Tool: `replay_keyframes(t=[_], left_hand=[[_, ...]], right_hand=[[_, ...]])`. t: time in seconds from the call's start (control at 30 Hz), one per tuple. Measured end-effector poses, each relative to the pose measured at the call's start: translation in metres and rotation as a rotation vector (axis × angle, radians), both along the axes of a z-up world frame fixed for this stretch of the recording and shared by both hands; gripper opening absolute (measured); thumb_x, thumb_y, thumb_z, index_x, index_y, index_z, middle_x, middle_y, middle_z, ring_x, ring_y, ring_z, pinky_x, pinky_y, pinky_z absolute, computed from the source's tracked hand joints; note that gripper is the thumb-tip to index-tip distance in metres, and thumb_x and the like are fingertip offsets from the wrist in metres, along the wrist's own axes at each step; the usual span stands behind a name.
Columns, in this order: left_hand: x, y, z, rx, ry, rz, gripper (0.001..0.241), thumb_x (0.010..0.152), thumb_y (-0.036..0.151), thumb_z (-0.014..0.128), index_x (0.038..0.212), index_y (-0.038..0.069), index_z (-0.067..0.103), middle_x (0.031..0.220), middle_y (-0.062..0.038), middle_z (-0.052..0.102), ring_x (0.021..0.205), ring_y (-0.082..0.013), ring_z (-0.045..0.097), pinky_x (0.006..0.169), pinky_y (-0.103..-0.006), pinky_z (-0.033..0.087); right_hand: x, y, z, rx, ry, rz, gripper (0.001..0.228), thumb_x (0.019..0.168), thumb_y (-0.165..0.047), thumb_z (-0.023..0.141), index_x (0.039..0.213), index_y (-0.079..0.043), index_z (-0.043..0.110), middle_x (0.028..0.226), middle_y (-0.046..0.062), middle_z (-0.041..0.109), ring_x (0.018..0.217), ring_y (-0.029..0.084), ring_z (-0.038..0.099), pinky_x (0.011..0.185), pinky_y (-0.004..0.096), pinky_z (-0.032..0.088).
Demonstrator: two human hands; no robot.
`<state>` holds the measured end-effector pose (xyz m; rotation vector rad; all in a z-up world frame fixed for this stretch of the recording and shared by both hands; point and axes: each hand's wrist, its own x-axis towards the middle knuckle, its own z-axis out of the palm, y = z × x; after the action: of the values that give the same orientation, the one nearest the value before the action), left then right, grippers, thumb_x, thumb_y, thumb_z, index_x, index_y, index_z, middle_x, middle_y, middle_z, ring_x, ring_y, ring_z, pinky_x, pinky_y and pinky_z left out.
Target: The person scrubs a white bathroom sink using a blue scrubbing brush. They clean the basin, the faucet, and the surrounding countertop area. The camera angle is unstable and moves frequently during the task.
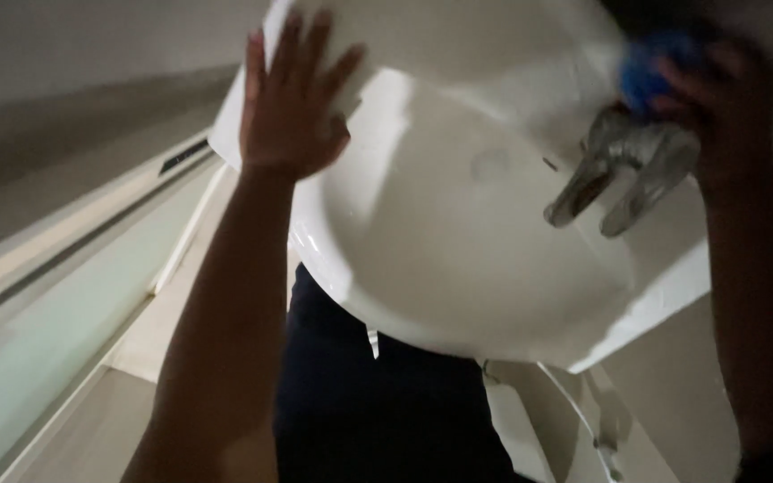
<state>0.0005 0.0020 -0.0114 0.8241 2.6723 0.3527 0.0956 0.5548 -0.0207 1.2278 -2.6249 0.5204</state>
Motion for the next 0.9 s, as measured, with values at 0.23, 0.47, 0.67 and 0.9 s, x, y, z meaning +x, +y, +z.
replay_keyframes(t=[0.23,0.47,0.67,0.9], left_hand=[[0.005,-0.005,0.003,0.034,-0.019,-0.007,0.087,0.094,0.013,0.082,0.171,0.019,0.042,0.174,-0.012,0.014,0.158,-0.0342,0.008,0.125,-0.0635,0.004],[0.003,-0.003,0.007,0.035,-0.024,0.018,0.081,0.097,0.007,0.079,0.171,0.018,0.047,0.173,-0.013,0.015,0.157,-0.0335,0.007,0.125,-0.0644,0.004],[0.005,-0.006,-0.001,0.037,0.04,-0.007,0.086,0.092,0.011,0.082,0.171,0.019,0.048,0.173,-0.013,0.016,0.158,-0.0367,0.014,0.125,-0.064,0.007],[0.004,-0.006,-0.002,-0.03,-0.004,-0.048,0.078,0.102,0.014,0.075,0.173,0.02,0.042,0.173,-0.011,0.01,0.157,-0.0328,0.007,0.124,-0.0684,0.009]], right_hand=[[0.02,-0.002,0.011,-0.163,-0.344,-0.292,0.018,0.109,0.007,0.085,0.122,0.013,0.074,0.134,0.03,0.071,0.12,0.045,0.064,0.11,0.058,0.056],[0.007,0.002,-0.005,0.013,-0.041,-0.137,0.026,0.106,-0.021,0.085,0.123,-0.003,0.08,0.137,0.025,0.083,0.13,0.046,0.066,0.124,0.062,0.05],[0.07,0.02,0.008,-0.351,-0.678,-0.54,0.033,0.112,0.023,0.075,0.143,0.024,0.063,0.143,0.035,0.063,0.118,0.044,0.062,0.11,0.054,0.055],[-0.022,-0.046,0.021,-0.098,-0.269,-0.269,0.034,0.109,-0.005,0.095,0.133,0.018,0.09,0.12,0.031,0.075,0.102,0.042,0.064,0.098,0.052,0.054]])
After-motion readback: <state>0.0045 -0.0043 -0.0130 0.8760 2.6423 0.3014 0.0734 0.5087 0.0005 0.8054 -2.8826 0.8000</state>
